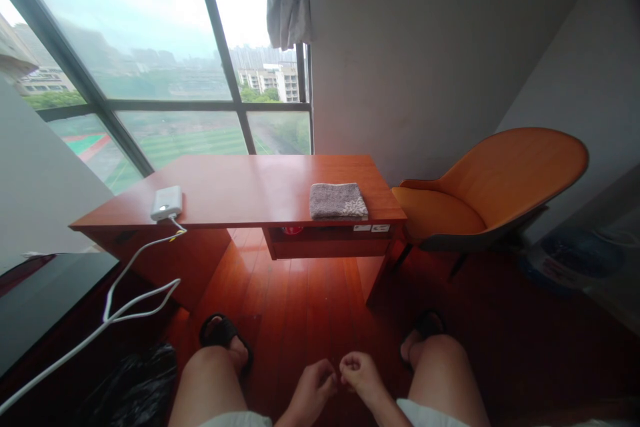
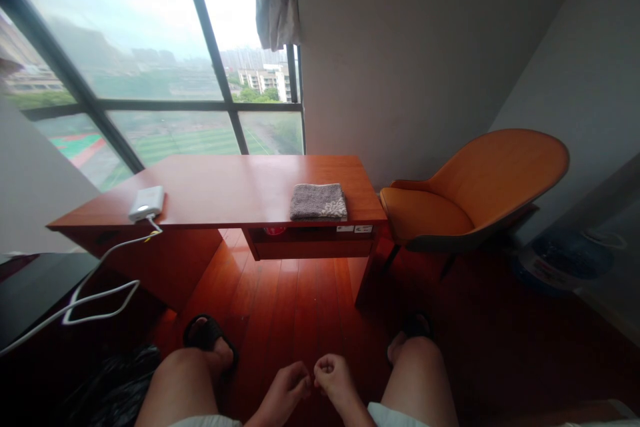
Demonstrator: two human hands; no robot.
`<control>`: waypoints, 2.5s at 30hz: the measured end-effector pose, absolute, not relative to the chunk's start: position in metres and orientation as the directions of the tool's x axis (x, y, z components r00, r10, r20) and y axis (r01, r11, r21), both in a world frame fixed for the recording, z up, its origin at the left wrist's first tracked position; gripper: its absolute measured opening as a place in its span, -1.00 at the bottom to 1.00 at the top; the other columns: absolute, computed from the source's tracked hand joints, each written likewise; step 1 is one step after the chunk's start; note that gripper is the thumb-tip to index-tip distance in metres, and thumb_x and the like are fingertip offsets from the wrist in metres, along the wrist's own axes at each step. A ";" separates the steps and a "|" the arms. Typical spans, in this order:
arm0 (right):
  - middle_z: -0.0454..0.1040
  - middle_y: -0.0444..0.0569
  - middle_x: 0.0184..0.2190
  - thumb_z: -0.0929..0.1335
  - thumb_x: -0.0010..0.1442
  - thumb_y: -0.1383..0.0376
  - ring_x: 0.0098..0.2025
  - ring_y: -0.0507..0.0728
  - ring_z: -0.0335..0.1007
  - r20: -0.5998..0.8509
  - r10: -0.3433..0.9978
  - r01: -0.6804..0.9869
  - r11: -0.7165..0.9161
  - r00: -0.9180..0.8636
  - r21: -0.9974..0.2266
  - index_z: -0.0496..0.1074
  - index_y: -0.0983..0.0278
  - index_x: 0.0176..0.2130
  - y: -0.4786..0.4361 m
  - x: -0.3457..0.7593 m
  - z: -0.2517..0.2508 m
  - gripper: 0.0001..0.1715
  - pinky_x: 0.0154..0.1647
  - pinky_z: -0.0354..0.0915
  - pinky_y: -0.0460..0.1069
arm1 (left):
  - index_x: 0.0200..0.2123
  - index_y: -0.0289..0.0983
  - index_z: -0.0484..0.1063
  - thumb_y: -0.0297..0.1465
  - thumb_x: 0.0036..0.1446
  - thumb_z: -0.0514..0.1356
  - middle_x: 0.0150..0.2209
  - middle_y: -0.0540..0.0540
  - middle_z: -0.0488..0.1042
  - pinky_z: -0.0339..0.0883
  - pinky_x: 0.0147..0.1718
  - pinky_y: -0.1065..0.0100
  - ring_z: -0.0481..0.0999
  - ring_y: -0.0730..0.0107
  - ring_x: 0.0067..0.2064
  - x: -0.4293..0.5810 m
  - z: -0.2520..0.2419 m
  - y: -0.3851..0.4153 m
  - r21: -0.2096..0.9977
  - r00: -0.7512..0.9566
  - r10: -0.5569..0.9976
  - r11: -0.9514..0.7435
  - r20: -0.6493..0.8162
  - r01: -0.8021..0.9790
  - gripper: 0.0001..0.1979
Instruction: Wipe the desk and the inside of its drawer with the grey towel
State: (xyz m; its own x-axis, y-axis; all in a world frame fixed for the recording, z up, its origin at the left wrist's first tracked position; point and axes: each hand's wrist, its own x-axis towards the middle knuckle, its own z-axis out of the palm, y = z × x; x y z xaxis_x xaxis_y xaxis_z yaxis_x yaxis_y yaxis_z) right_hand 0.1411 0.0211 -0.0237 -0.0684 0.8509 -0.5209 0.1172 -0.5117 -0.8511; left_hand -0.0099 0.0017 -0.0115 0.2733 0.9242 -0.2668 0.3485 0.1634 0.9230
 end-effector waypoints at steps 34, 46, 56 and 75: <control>0.25 -0.24 -0.76 0.25 -0.19 0.41 -0.68 -0.05 0.14 -0.422 0.905 0.181 -0.406 -0.056 -0.896 0.28 0.24 -0.60 0.021 0.140 -0.031 -0.93 -0.60 -0.04 -0.09 | -0.49 -0.29 0.36 -0.42 0.06 0.05 -0.52 -0.02 0.45 0.13 -0.45 0.44 0.39 0.41 -0.45 -0.010 -0.014 0.001 0.923 0.267 0.931 0.144 -0.248 0.356 -0.85; 0.30 -0.20 -0.72 0.28 -0.13 0.37 -0.62 0.00 0.21 -0.381 0.919 0.174 -0.361 -0.100 -0.916 0.30 0.25 -0.56 0.019 0.144 -0.029 -0.98 -0.56 0.03 -0.08 | -0.50 -0.29 0.36 -0.39 0.08 0.08 -0.53 0.00 0.43 0.15 -0.43 0.45 0.36 0.43 -0.45 -0.010 -0.014 0.001 0.933 0.275 0.927 0.163 -0.256 0.320 -0.84; 0.51 -0.05 -0.44 0.34 -0.11 0.36 -0.29 0.14 0.41 -0.285 0.949 0.187 -0.258 -0.137 -0.948 0.43 0.27 -0.47 0.015 0.153 -0.018 -0.92 -0.19 0.24 0.00 | -0.47 -0.28 0.36 -0.32 0.12 0.09 -0.52 -0.01 0.44 0.14 -0.45 0.44 0.38 0.40 -0.45 -0.011 -0.020 0.001 0.936 0.278 0.926 0.165 -0.255 0.309 -0.81; 0.51 0.02 -0.39 0.33 0.07 0.18 -0.28 0.15 0.43 -0.180 0.932 0.196 -0.122 -0.314 -0.973 0.51 0.28 -0.47 0.014 0.152 -0.005 -0.74 -0.21 0.28 0.01 | -0.45 -0.28 0.40 -0.33 0.09 0.08 -0.51 -0.01 0.41 0.18 -0.45 0.44 0.36 0.42 -0.45 -0.009 -0.017 0.002 0.957 0.263 0.932 0.193 -0.248 0.218 -0.82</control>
State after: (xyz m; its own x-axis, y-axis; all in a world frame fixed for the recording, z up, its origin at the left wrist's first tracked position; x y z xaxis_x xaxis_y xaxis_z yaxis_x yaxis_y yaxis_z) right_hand 0.1517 0.0144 -0.0054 -0.3137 0.9323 -0.1802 0.1962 -0.1220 -0.9729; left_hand -0.0093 0.0015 -0.0170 0.2629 0.9324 -0.2482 0.2176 0.1933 0.9567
